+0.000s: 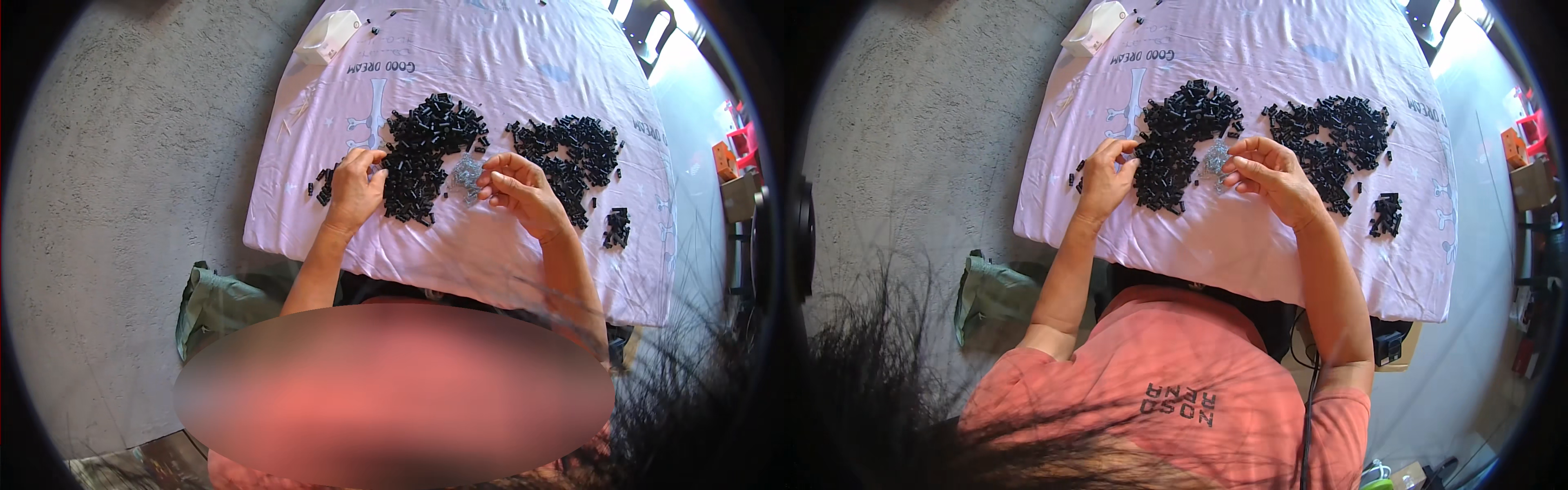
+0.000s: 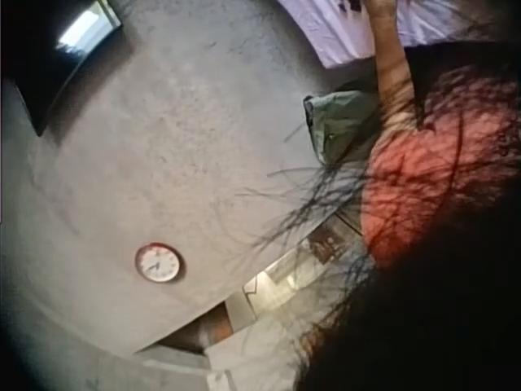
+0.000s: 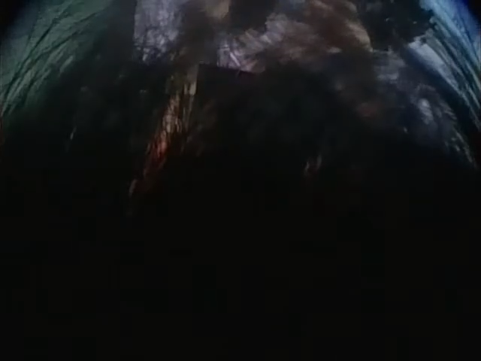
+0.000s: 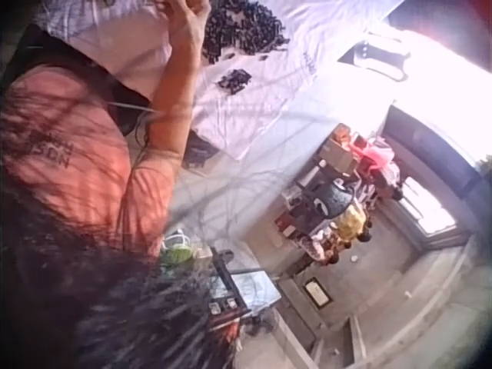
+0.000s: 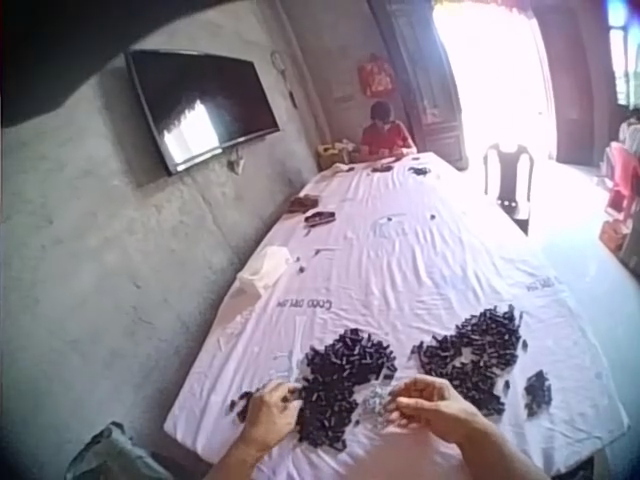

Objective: The person is manually sorting and inspecting small black plastic components on a table.

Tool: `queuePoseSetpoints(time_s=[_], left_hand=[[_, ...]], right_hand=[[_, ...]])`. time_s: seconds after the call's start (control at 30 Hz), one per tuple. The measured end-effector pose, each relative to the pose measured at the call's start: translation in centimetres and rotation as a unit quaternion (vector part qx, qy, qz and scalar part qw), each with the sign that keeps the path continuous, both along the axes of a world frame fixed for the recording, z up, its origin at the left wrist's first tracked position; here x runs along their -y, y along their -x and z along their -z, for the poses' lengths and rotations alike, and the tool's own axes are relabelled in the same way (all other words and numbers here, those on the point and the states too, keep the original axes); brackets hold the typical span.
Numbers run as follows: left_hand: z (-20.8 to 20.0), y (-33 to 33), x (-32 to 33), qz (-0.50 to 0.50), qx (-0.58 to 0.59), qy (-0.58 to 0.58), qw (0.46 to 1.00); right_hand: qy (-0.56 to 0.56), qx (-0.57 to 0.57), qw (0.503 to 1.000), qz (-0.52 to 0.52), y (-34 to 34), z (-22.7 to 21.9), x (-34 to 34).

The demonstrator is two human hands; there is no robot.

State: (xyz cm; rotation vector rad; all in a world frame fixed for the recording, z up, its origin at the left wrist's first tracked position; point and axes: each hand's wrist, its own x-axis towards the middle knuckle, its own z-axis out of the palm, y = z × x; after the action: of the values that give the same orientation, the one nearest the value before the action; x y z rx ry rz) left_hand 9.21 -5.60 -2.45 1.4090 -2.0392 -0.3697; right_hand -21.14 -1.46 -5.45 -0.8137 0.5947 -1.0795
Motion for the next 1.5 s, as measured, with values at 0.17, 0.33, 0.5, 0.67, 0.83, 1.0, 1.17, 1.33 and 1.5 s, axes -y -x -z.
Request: queuePoseSetpoints(time_s=[0.17, 0.33, 0.5, 0.67, 0.83, 1.0, 1.17, 1.33, 1.5], left_hand=[[0.4, 0.3, 0.6, 0.007, 0.024, 0.005, 1.0], [-0.4, 0.9, 0.2, 0.019, 0.006, -0.013, 1.0], [-1.6, 2.8, -1.6, 0.088, -0.053, -0.016, 0.995], [-2.0, 5.9, -3.8, 0.16, -0.116, -0.021, 0.98], [-2.2, 8.5, -4.6, 0.22, -0.14, -0.005, 0.965], [-2.6, 8.2, -3.5, 0.199, -0.13, -0.028, 0.971], [-0.7, 5.5, -2.1, 0.158, 0.019, 0.038, 0.987], [-0.2, 5.3, -2.6, 0.142, 0.041, 0.044, 0.988], [-0.2, 5.6, -2.8, 0.12, 0.061, 0.049, 0.99]], right_hand=[[0.001, -0.017, 1.0, -0.005, -0.1, -0.7, 0.0], [0.0, -0.028, 1.0, -0.001, -0.2, -0.7, -0.1], [-0.014, -0.084, 0.996, -0.005, -0.7, -1.0, -0.3], [-0.002, -0.124, 0.992, -0.022, -1.3, -1.1, -0.5], [0.001, -0.113, 0.993, -0.019, -1.4, -1.0, -0.6], [-0.003, -0.111, 0.994, 0.002, -1.2, -0.4, -0.3], [-0.028, -0.111, 0.993, 0.03, -1.0, -0.2, -0.2], [-0.013, -0.107, 0.993, 0.052, -0.9, -0.1, -0.1], [-0.01, -0.11, 0.992, 0.061, -0.6, -0.2, 0.0]])
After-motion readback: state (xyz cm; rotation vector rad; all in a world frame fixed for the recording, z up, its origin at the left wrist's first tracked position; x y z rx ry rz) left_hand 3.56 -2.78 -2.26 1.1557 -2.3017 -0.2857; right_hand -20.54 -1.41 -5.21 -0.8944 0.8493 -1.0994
